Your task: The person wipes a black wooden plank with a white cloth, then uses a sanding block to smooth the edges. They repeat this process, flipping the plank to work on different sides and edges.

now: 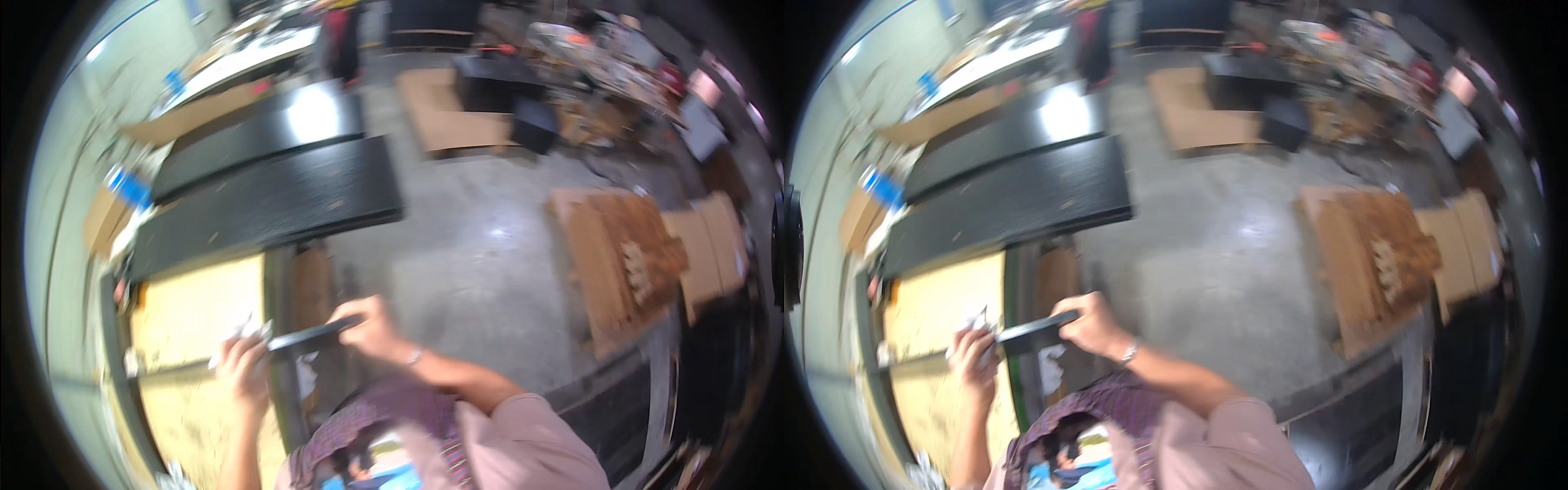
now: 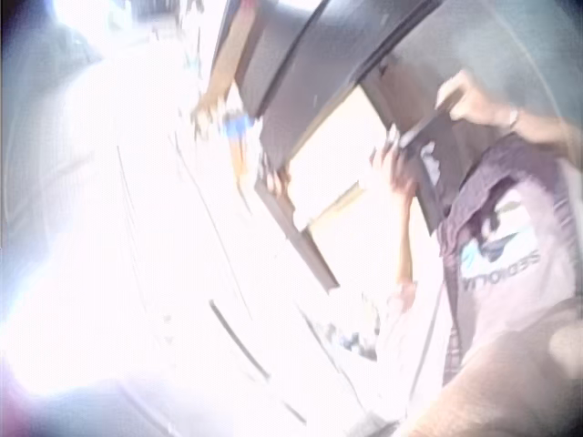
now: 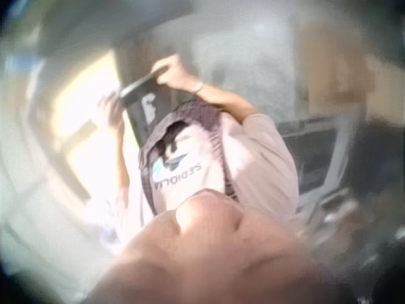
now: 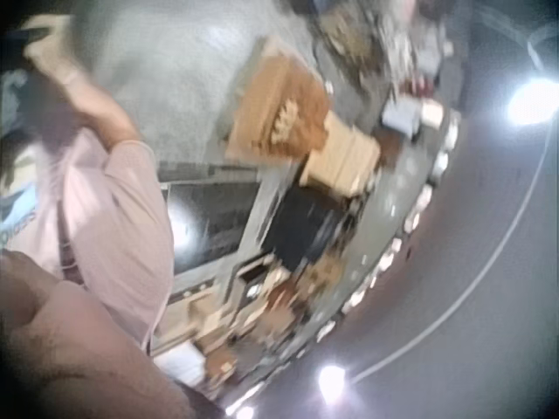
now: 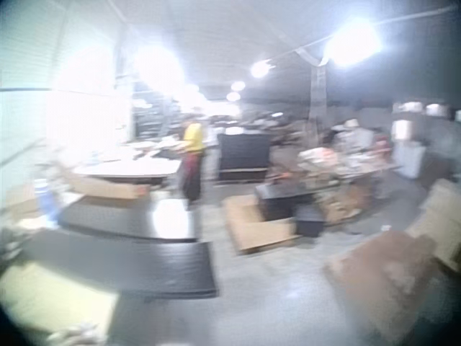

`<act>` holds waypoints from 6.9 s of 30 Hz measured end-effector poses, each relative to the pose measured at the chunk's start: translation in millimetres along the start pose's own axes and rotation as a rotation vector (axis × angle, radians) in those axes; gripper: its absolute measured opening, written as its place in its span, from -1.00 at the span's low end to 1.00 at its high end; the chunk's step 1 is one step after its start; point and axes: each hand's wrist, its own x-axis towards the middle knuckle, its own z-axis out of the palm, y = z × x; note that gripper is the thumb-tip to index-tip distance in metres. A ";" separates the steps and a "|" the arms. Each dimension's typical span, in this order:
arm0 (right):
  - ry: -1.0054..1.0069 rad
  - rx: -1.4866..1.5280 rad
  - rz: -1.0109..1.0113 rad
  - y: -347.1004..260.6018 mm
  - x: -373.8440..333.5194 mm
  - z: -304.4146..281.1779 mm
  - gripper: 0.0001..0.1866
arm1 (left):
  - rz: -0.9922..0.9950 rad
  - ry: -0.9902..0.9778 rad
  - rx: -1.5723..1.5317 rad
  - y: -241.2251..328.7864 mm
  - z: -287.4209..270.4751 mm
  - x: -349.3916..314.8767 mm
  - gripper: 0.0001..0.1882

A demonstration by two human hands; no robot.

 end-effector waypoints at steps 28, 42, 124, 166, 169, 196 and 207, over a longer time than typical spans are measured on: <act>-0.137 -0.108 -0.228 -5.0 -15.9 6.7 -0.73 | -0.180 0.182 0.098 32.8 2.4 -42.0 -0.80; -0.185 -0.087 -0.284 -0.3 -22.2 6.9 -0.71 | -0.198 0.224 0.348 -35.0 -40.4 -89.5 -0.78; -0.451 -0.164 -0.439 11.1 17.1 -10.3 -0.60 | -0.644 0.333 0.589 13.1 -16.7 -38.8 -0.86; -0.557 -0.179 -0.522 7.8 21.7 -12.1 -0.61 | -0.612 0.237 0.503 61.5 0.1 -4.1 -0.79; -0.521 -0.143 -0.522 7.9 16.0 -7.6 -0.63 | -0.727 0.220 0.601 51.4 -14.8 -29.3 -0.81; -0.479 -0.220 -0.546 19.6 -0.3 -12.2 -0.59 | -0.947 0.354 0.386 33.8 -45.3 -47.2 -0.88; -0.424 -0.218 -0.569 17.4 -11.4 -2.0 -0.63 | -0.688 0.383 0.471 51.8 -16.2 -57.6 -0.88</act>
